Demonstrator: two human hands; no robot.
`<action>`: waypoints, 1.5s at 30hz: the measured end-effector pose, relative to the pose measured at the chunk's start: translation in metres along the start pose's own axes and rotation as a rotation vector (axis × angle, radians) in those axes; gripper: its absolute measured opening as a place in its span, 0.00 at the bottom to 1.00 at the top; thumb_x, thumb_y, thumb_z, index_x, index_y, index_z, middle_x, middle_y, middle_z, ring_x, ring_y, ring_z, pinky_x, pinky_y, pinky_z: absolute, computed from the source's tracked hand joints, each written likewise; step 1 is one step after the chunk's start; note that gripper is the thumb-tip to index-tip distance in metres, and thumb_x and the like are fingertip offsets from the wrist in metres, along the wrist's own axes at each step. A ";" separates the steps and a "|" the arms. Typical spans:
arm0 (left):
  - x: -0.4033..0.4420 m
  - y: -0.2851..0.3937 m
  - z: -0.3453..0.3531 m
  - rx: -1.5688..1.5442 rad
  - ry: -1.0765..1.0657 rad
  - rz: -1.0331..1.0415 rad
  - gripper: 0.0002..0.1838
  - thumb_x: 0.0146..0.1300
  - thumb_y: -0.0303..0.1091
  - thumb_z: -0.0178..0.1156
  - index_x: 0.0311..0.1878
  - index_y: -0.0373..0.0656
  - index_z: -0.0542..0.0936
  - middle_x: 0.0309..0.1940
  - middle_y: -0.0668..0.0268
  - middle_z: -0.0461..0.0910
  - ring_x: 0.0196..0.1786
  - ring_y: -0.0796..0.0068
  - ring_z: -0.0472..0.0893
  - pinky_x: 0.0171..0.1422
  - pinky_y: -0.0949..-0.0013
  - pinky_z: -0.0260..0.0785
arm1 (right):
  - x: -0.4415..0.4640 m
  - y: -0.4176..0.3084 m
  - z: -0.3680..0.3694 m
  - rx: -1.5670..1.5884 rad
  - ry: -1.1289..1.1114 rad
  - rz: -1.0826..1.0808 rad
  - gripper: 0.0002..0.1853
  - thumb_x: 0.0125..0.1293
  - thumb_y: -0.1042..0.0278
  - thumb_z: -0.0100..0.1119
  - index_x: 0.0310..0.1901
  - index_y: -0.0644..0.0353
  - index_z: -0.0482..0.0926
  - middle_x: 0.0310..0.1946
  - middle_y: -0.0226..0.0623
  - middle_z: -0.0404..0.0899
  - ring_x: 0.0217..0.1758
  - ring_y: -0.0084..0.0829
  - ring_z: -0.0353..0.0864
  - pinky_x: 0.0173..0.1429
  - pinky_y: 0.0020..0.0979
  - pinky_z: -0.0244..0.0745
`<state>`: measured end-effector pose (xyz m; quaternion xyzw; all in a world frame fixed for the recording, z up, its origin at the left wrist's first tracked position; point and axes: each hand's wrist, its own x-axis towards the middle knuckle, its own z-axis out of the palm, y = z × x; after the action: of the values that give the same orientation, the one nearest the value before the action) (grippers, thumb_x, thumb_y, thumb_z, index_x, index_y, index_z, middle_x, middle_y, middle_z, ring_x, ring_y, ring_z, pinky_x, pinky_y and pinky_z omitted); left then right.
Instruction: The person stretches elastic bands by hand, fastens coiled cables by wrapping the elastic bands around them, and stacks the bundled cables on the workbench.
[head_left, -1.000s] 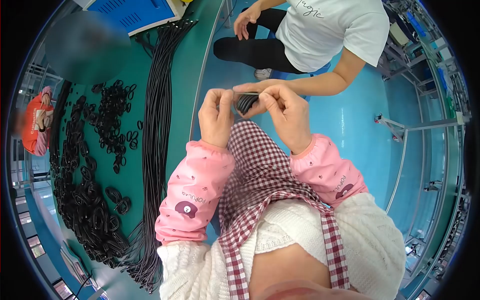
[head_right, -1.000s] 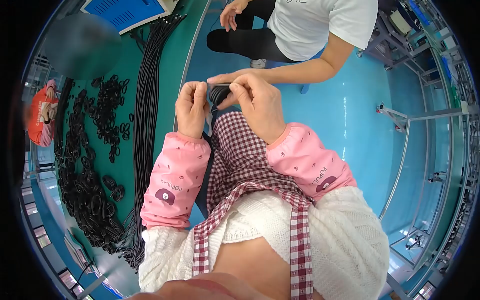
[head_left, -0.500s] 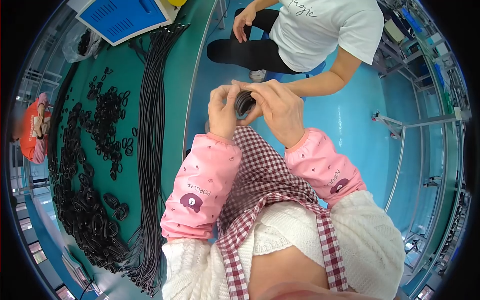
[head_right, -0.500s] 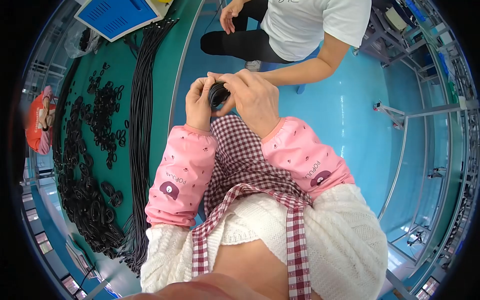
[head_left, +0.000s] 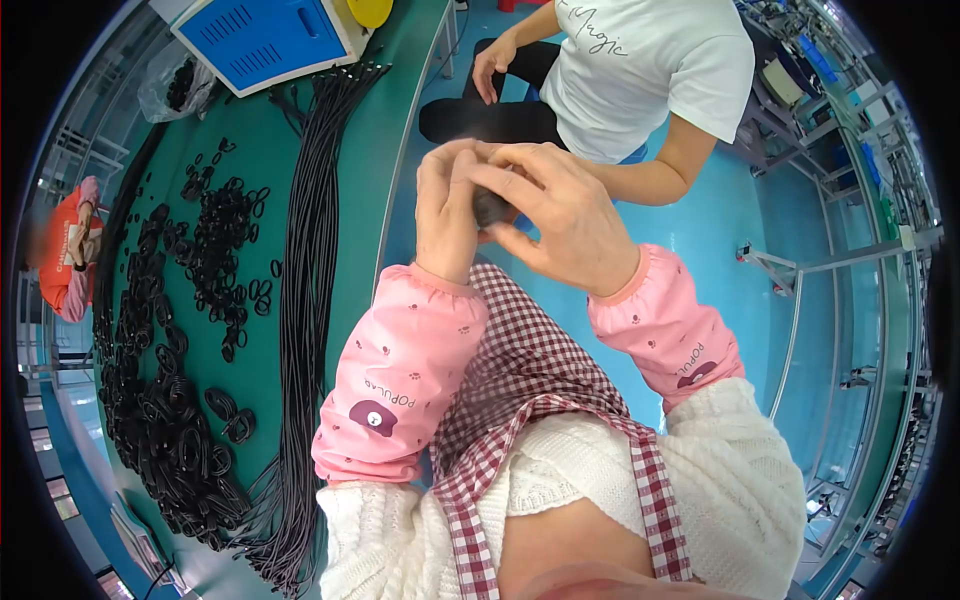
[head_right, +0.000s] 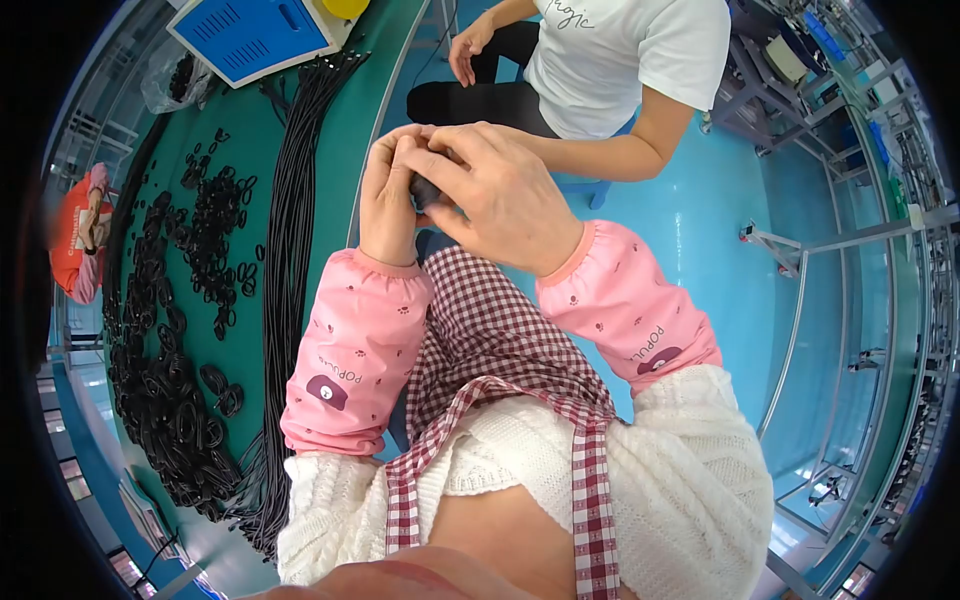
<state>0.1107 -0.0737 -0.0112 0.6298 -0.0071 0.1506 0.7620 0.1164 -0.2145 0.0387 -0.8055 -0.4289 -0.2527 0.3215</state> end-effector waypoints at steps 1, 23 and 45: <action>0.002 0.003 0.000 0.075 -0.006 0.047 0.15 0.76 0.39 0.48 0.53 0.35 0.73 0.45 0.62 0.78 0.44 0.77 0.78 0.49 0.75 0.73 | 0.003 -0.001 -0.002 0.002 0.025 -0.019 0.25 0.48 0.73 0.67 0.53 0.55 0.79 0.43 0.36 0.78 0.46 0.38 0.79 0.51 0.38 0.75; -0.096 0.082 -0.082 -0.137 -0.330 -0.179 0.29 0.75 0.51 0.48 0.64 0.32 0.68 0.36 0.66 0.76 0.30 0.85 0.71 0.32 0.81 0.63 | 0.024 -0.054 0.012 1.264 -0.406 0.390 0.24 0.75 0.52 0.42 0.57 0.63 0.78 0.55 0.43 0.77 0.60 0.34 0.74 0.68 0.36 0.63; -0.100 0.072 -0.075 -0.418 -0.259 -0.208 0.31 0.76 0.55 0.39 0.62 0.32 0.64 0.51 0.55 0.72 0.49 0.65 0.79 0.54 0.65 0.75 | 0.031 -0.060 0.013 0.665 -0.236 -0.092 0.31 0.57 0.63 0.66 0.61 0.64 0.72 0.57 0.42 0.77 0.56 0.38 0.80 0.57 0.36 0.73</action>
<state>-0.0149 -0.0116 0.0219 0.4701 -0.0708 -0.0151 0.8796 0.0830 -0.1630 0.0691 -0.6602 -0.5579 -0.0186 0.5026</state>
